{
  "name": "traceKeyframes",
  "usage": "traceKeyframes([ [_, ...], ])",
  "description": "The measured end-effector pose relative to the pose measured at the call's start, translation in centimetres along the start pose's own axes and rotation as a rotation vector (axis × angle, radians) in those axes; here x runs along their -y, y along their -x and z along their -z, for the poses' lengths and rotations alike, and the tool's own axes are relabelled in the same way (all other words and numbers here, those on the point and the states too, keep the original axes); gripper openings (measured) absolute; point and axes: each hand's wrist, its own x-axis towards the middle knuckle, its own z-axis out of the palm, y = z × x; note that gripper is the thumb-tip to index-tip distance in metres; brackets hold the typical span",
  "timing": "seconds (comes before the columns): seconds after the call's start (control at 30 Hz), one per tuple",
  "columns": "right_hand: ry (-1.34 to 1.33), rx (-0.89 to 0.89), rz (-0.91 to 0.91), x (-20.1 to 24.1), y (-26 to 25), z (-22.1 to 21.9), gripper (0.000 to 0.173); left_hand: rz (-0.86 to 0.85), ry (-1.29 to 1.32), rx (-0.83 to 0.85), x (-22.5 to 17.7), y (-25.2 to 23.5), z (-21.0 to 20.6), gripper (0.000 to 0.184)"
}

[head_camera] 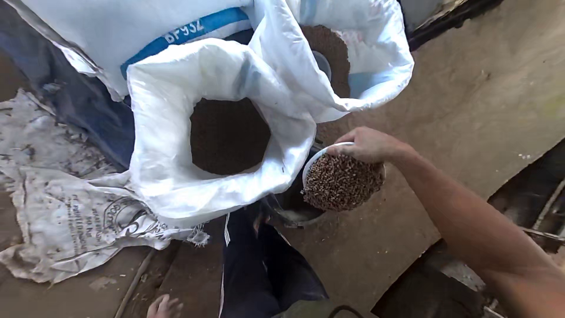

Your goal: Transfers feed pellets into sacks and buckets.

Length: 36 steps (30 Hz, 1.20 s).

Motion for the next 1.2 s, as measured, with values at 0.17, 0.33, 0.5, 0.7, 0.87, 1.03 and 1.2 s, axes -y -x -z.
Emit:
traceKeyframes([
  [0.17, 0.139, -0.16, -0.11, -5.3, 2.1, -10.4, 0.055, -0.254, 0.101, -0.065, -6.5, 0.4, -1.0, 0.054],
  [0.33, 0.218, -0.558, 0.017, -9.5, 1.0, -20.3, 0.036, -0.521, 0.156, -0.066, -15.6, 3.7, -1.6, 0.057],
  [0.5, 0.212, -0.952, 0.306, -12.4, 1.9, -23.2, 0.03, -0.82, 0.221, 0.0, -23.7, 6.3, -0.7, 0.058],
  [0.7, 0.005, -1.196, 0.449, -6.2, 5.9, -13.7, 0.037, -1.256, 0.024, -0.374, -26.0, 13.2, -3.0, 0.104],
  [0.87, -0.022, -0.966, 0.646, 7.4, 1.3, -6.3, 0.028, -1.019, 0.166, -0.325, -27.1, 12.6, -4.6, 0.104],
  [1.03, 0.129, -0.472, 0.443, 15.8, -19.8, -8.5, 0.049, -0.852, -0.212, -0.255, -33.9, 12.4, -3.2, 0.094],
  [1.2, 0.158, -0.421, 0.086, 20.8, -31.9, -9.9, 0.036, -0.754, -0.275, -0.104, -37.0, 10.6, -2.5, 0.033],
])
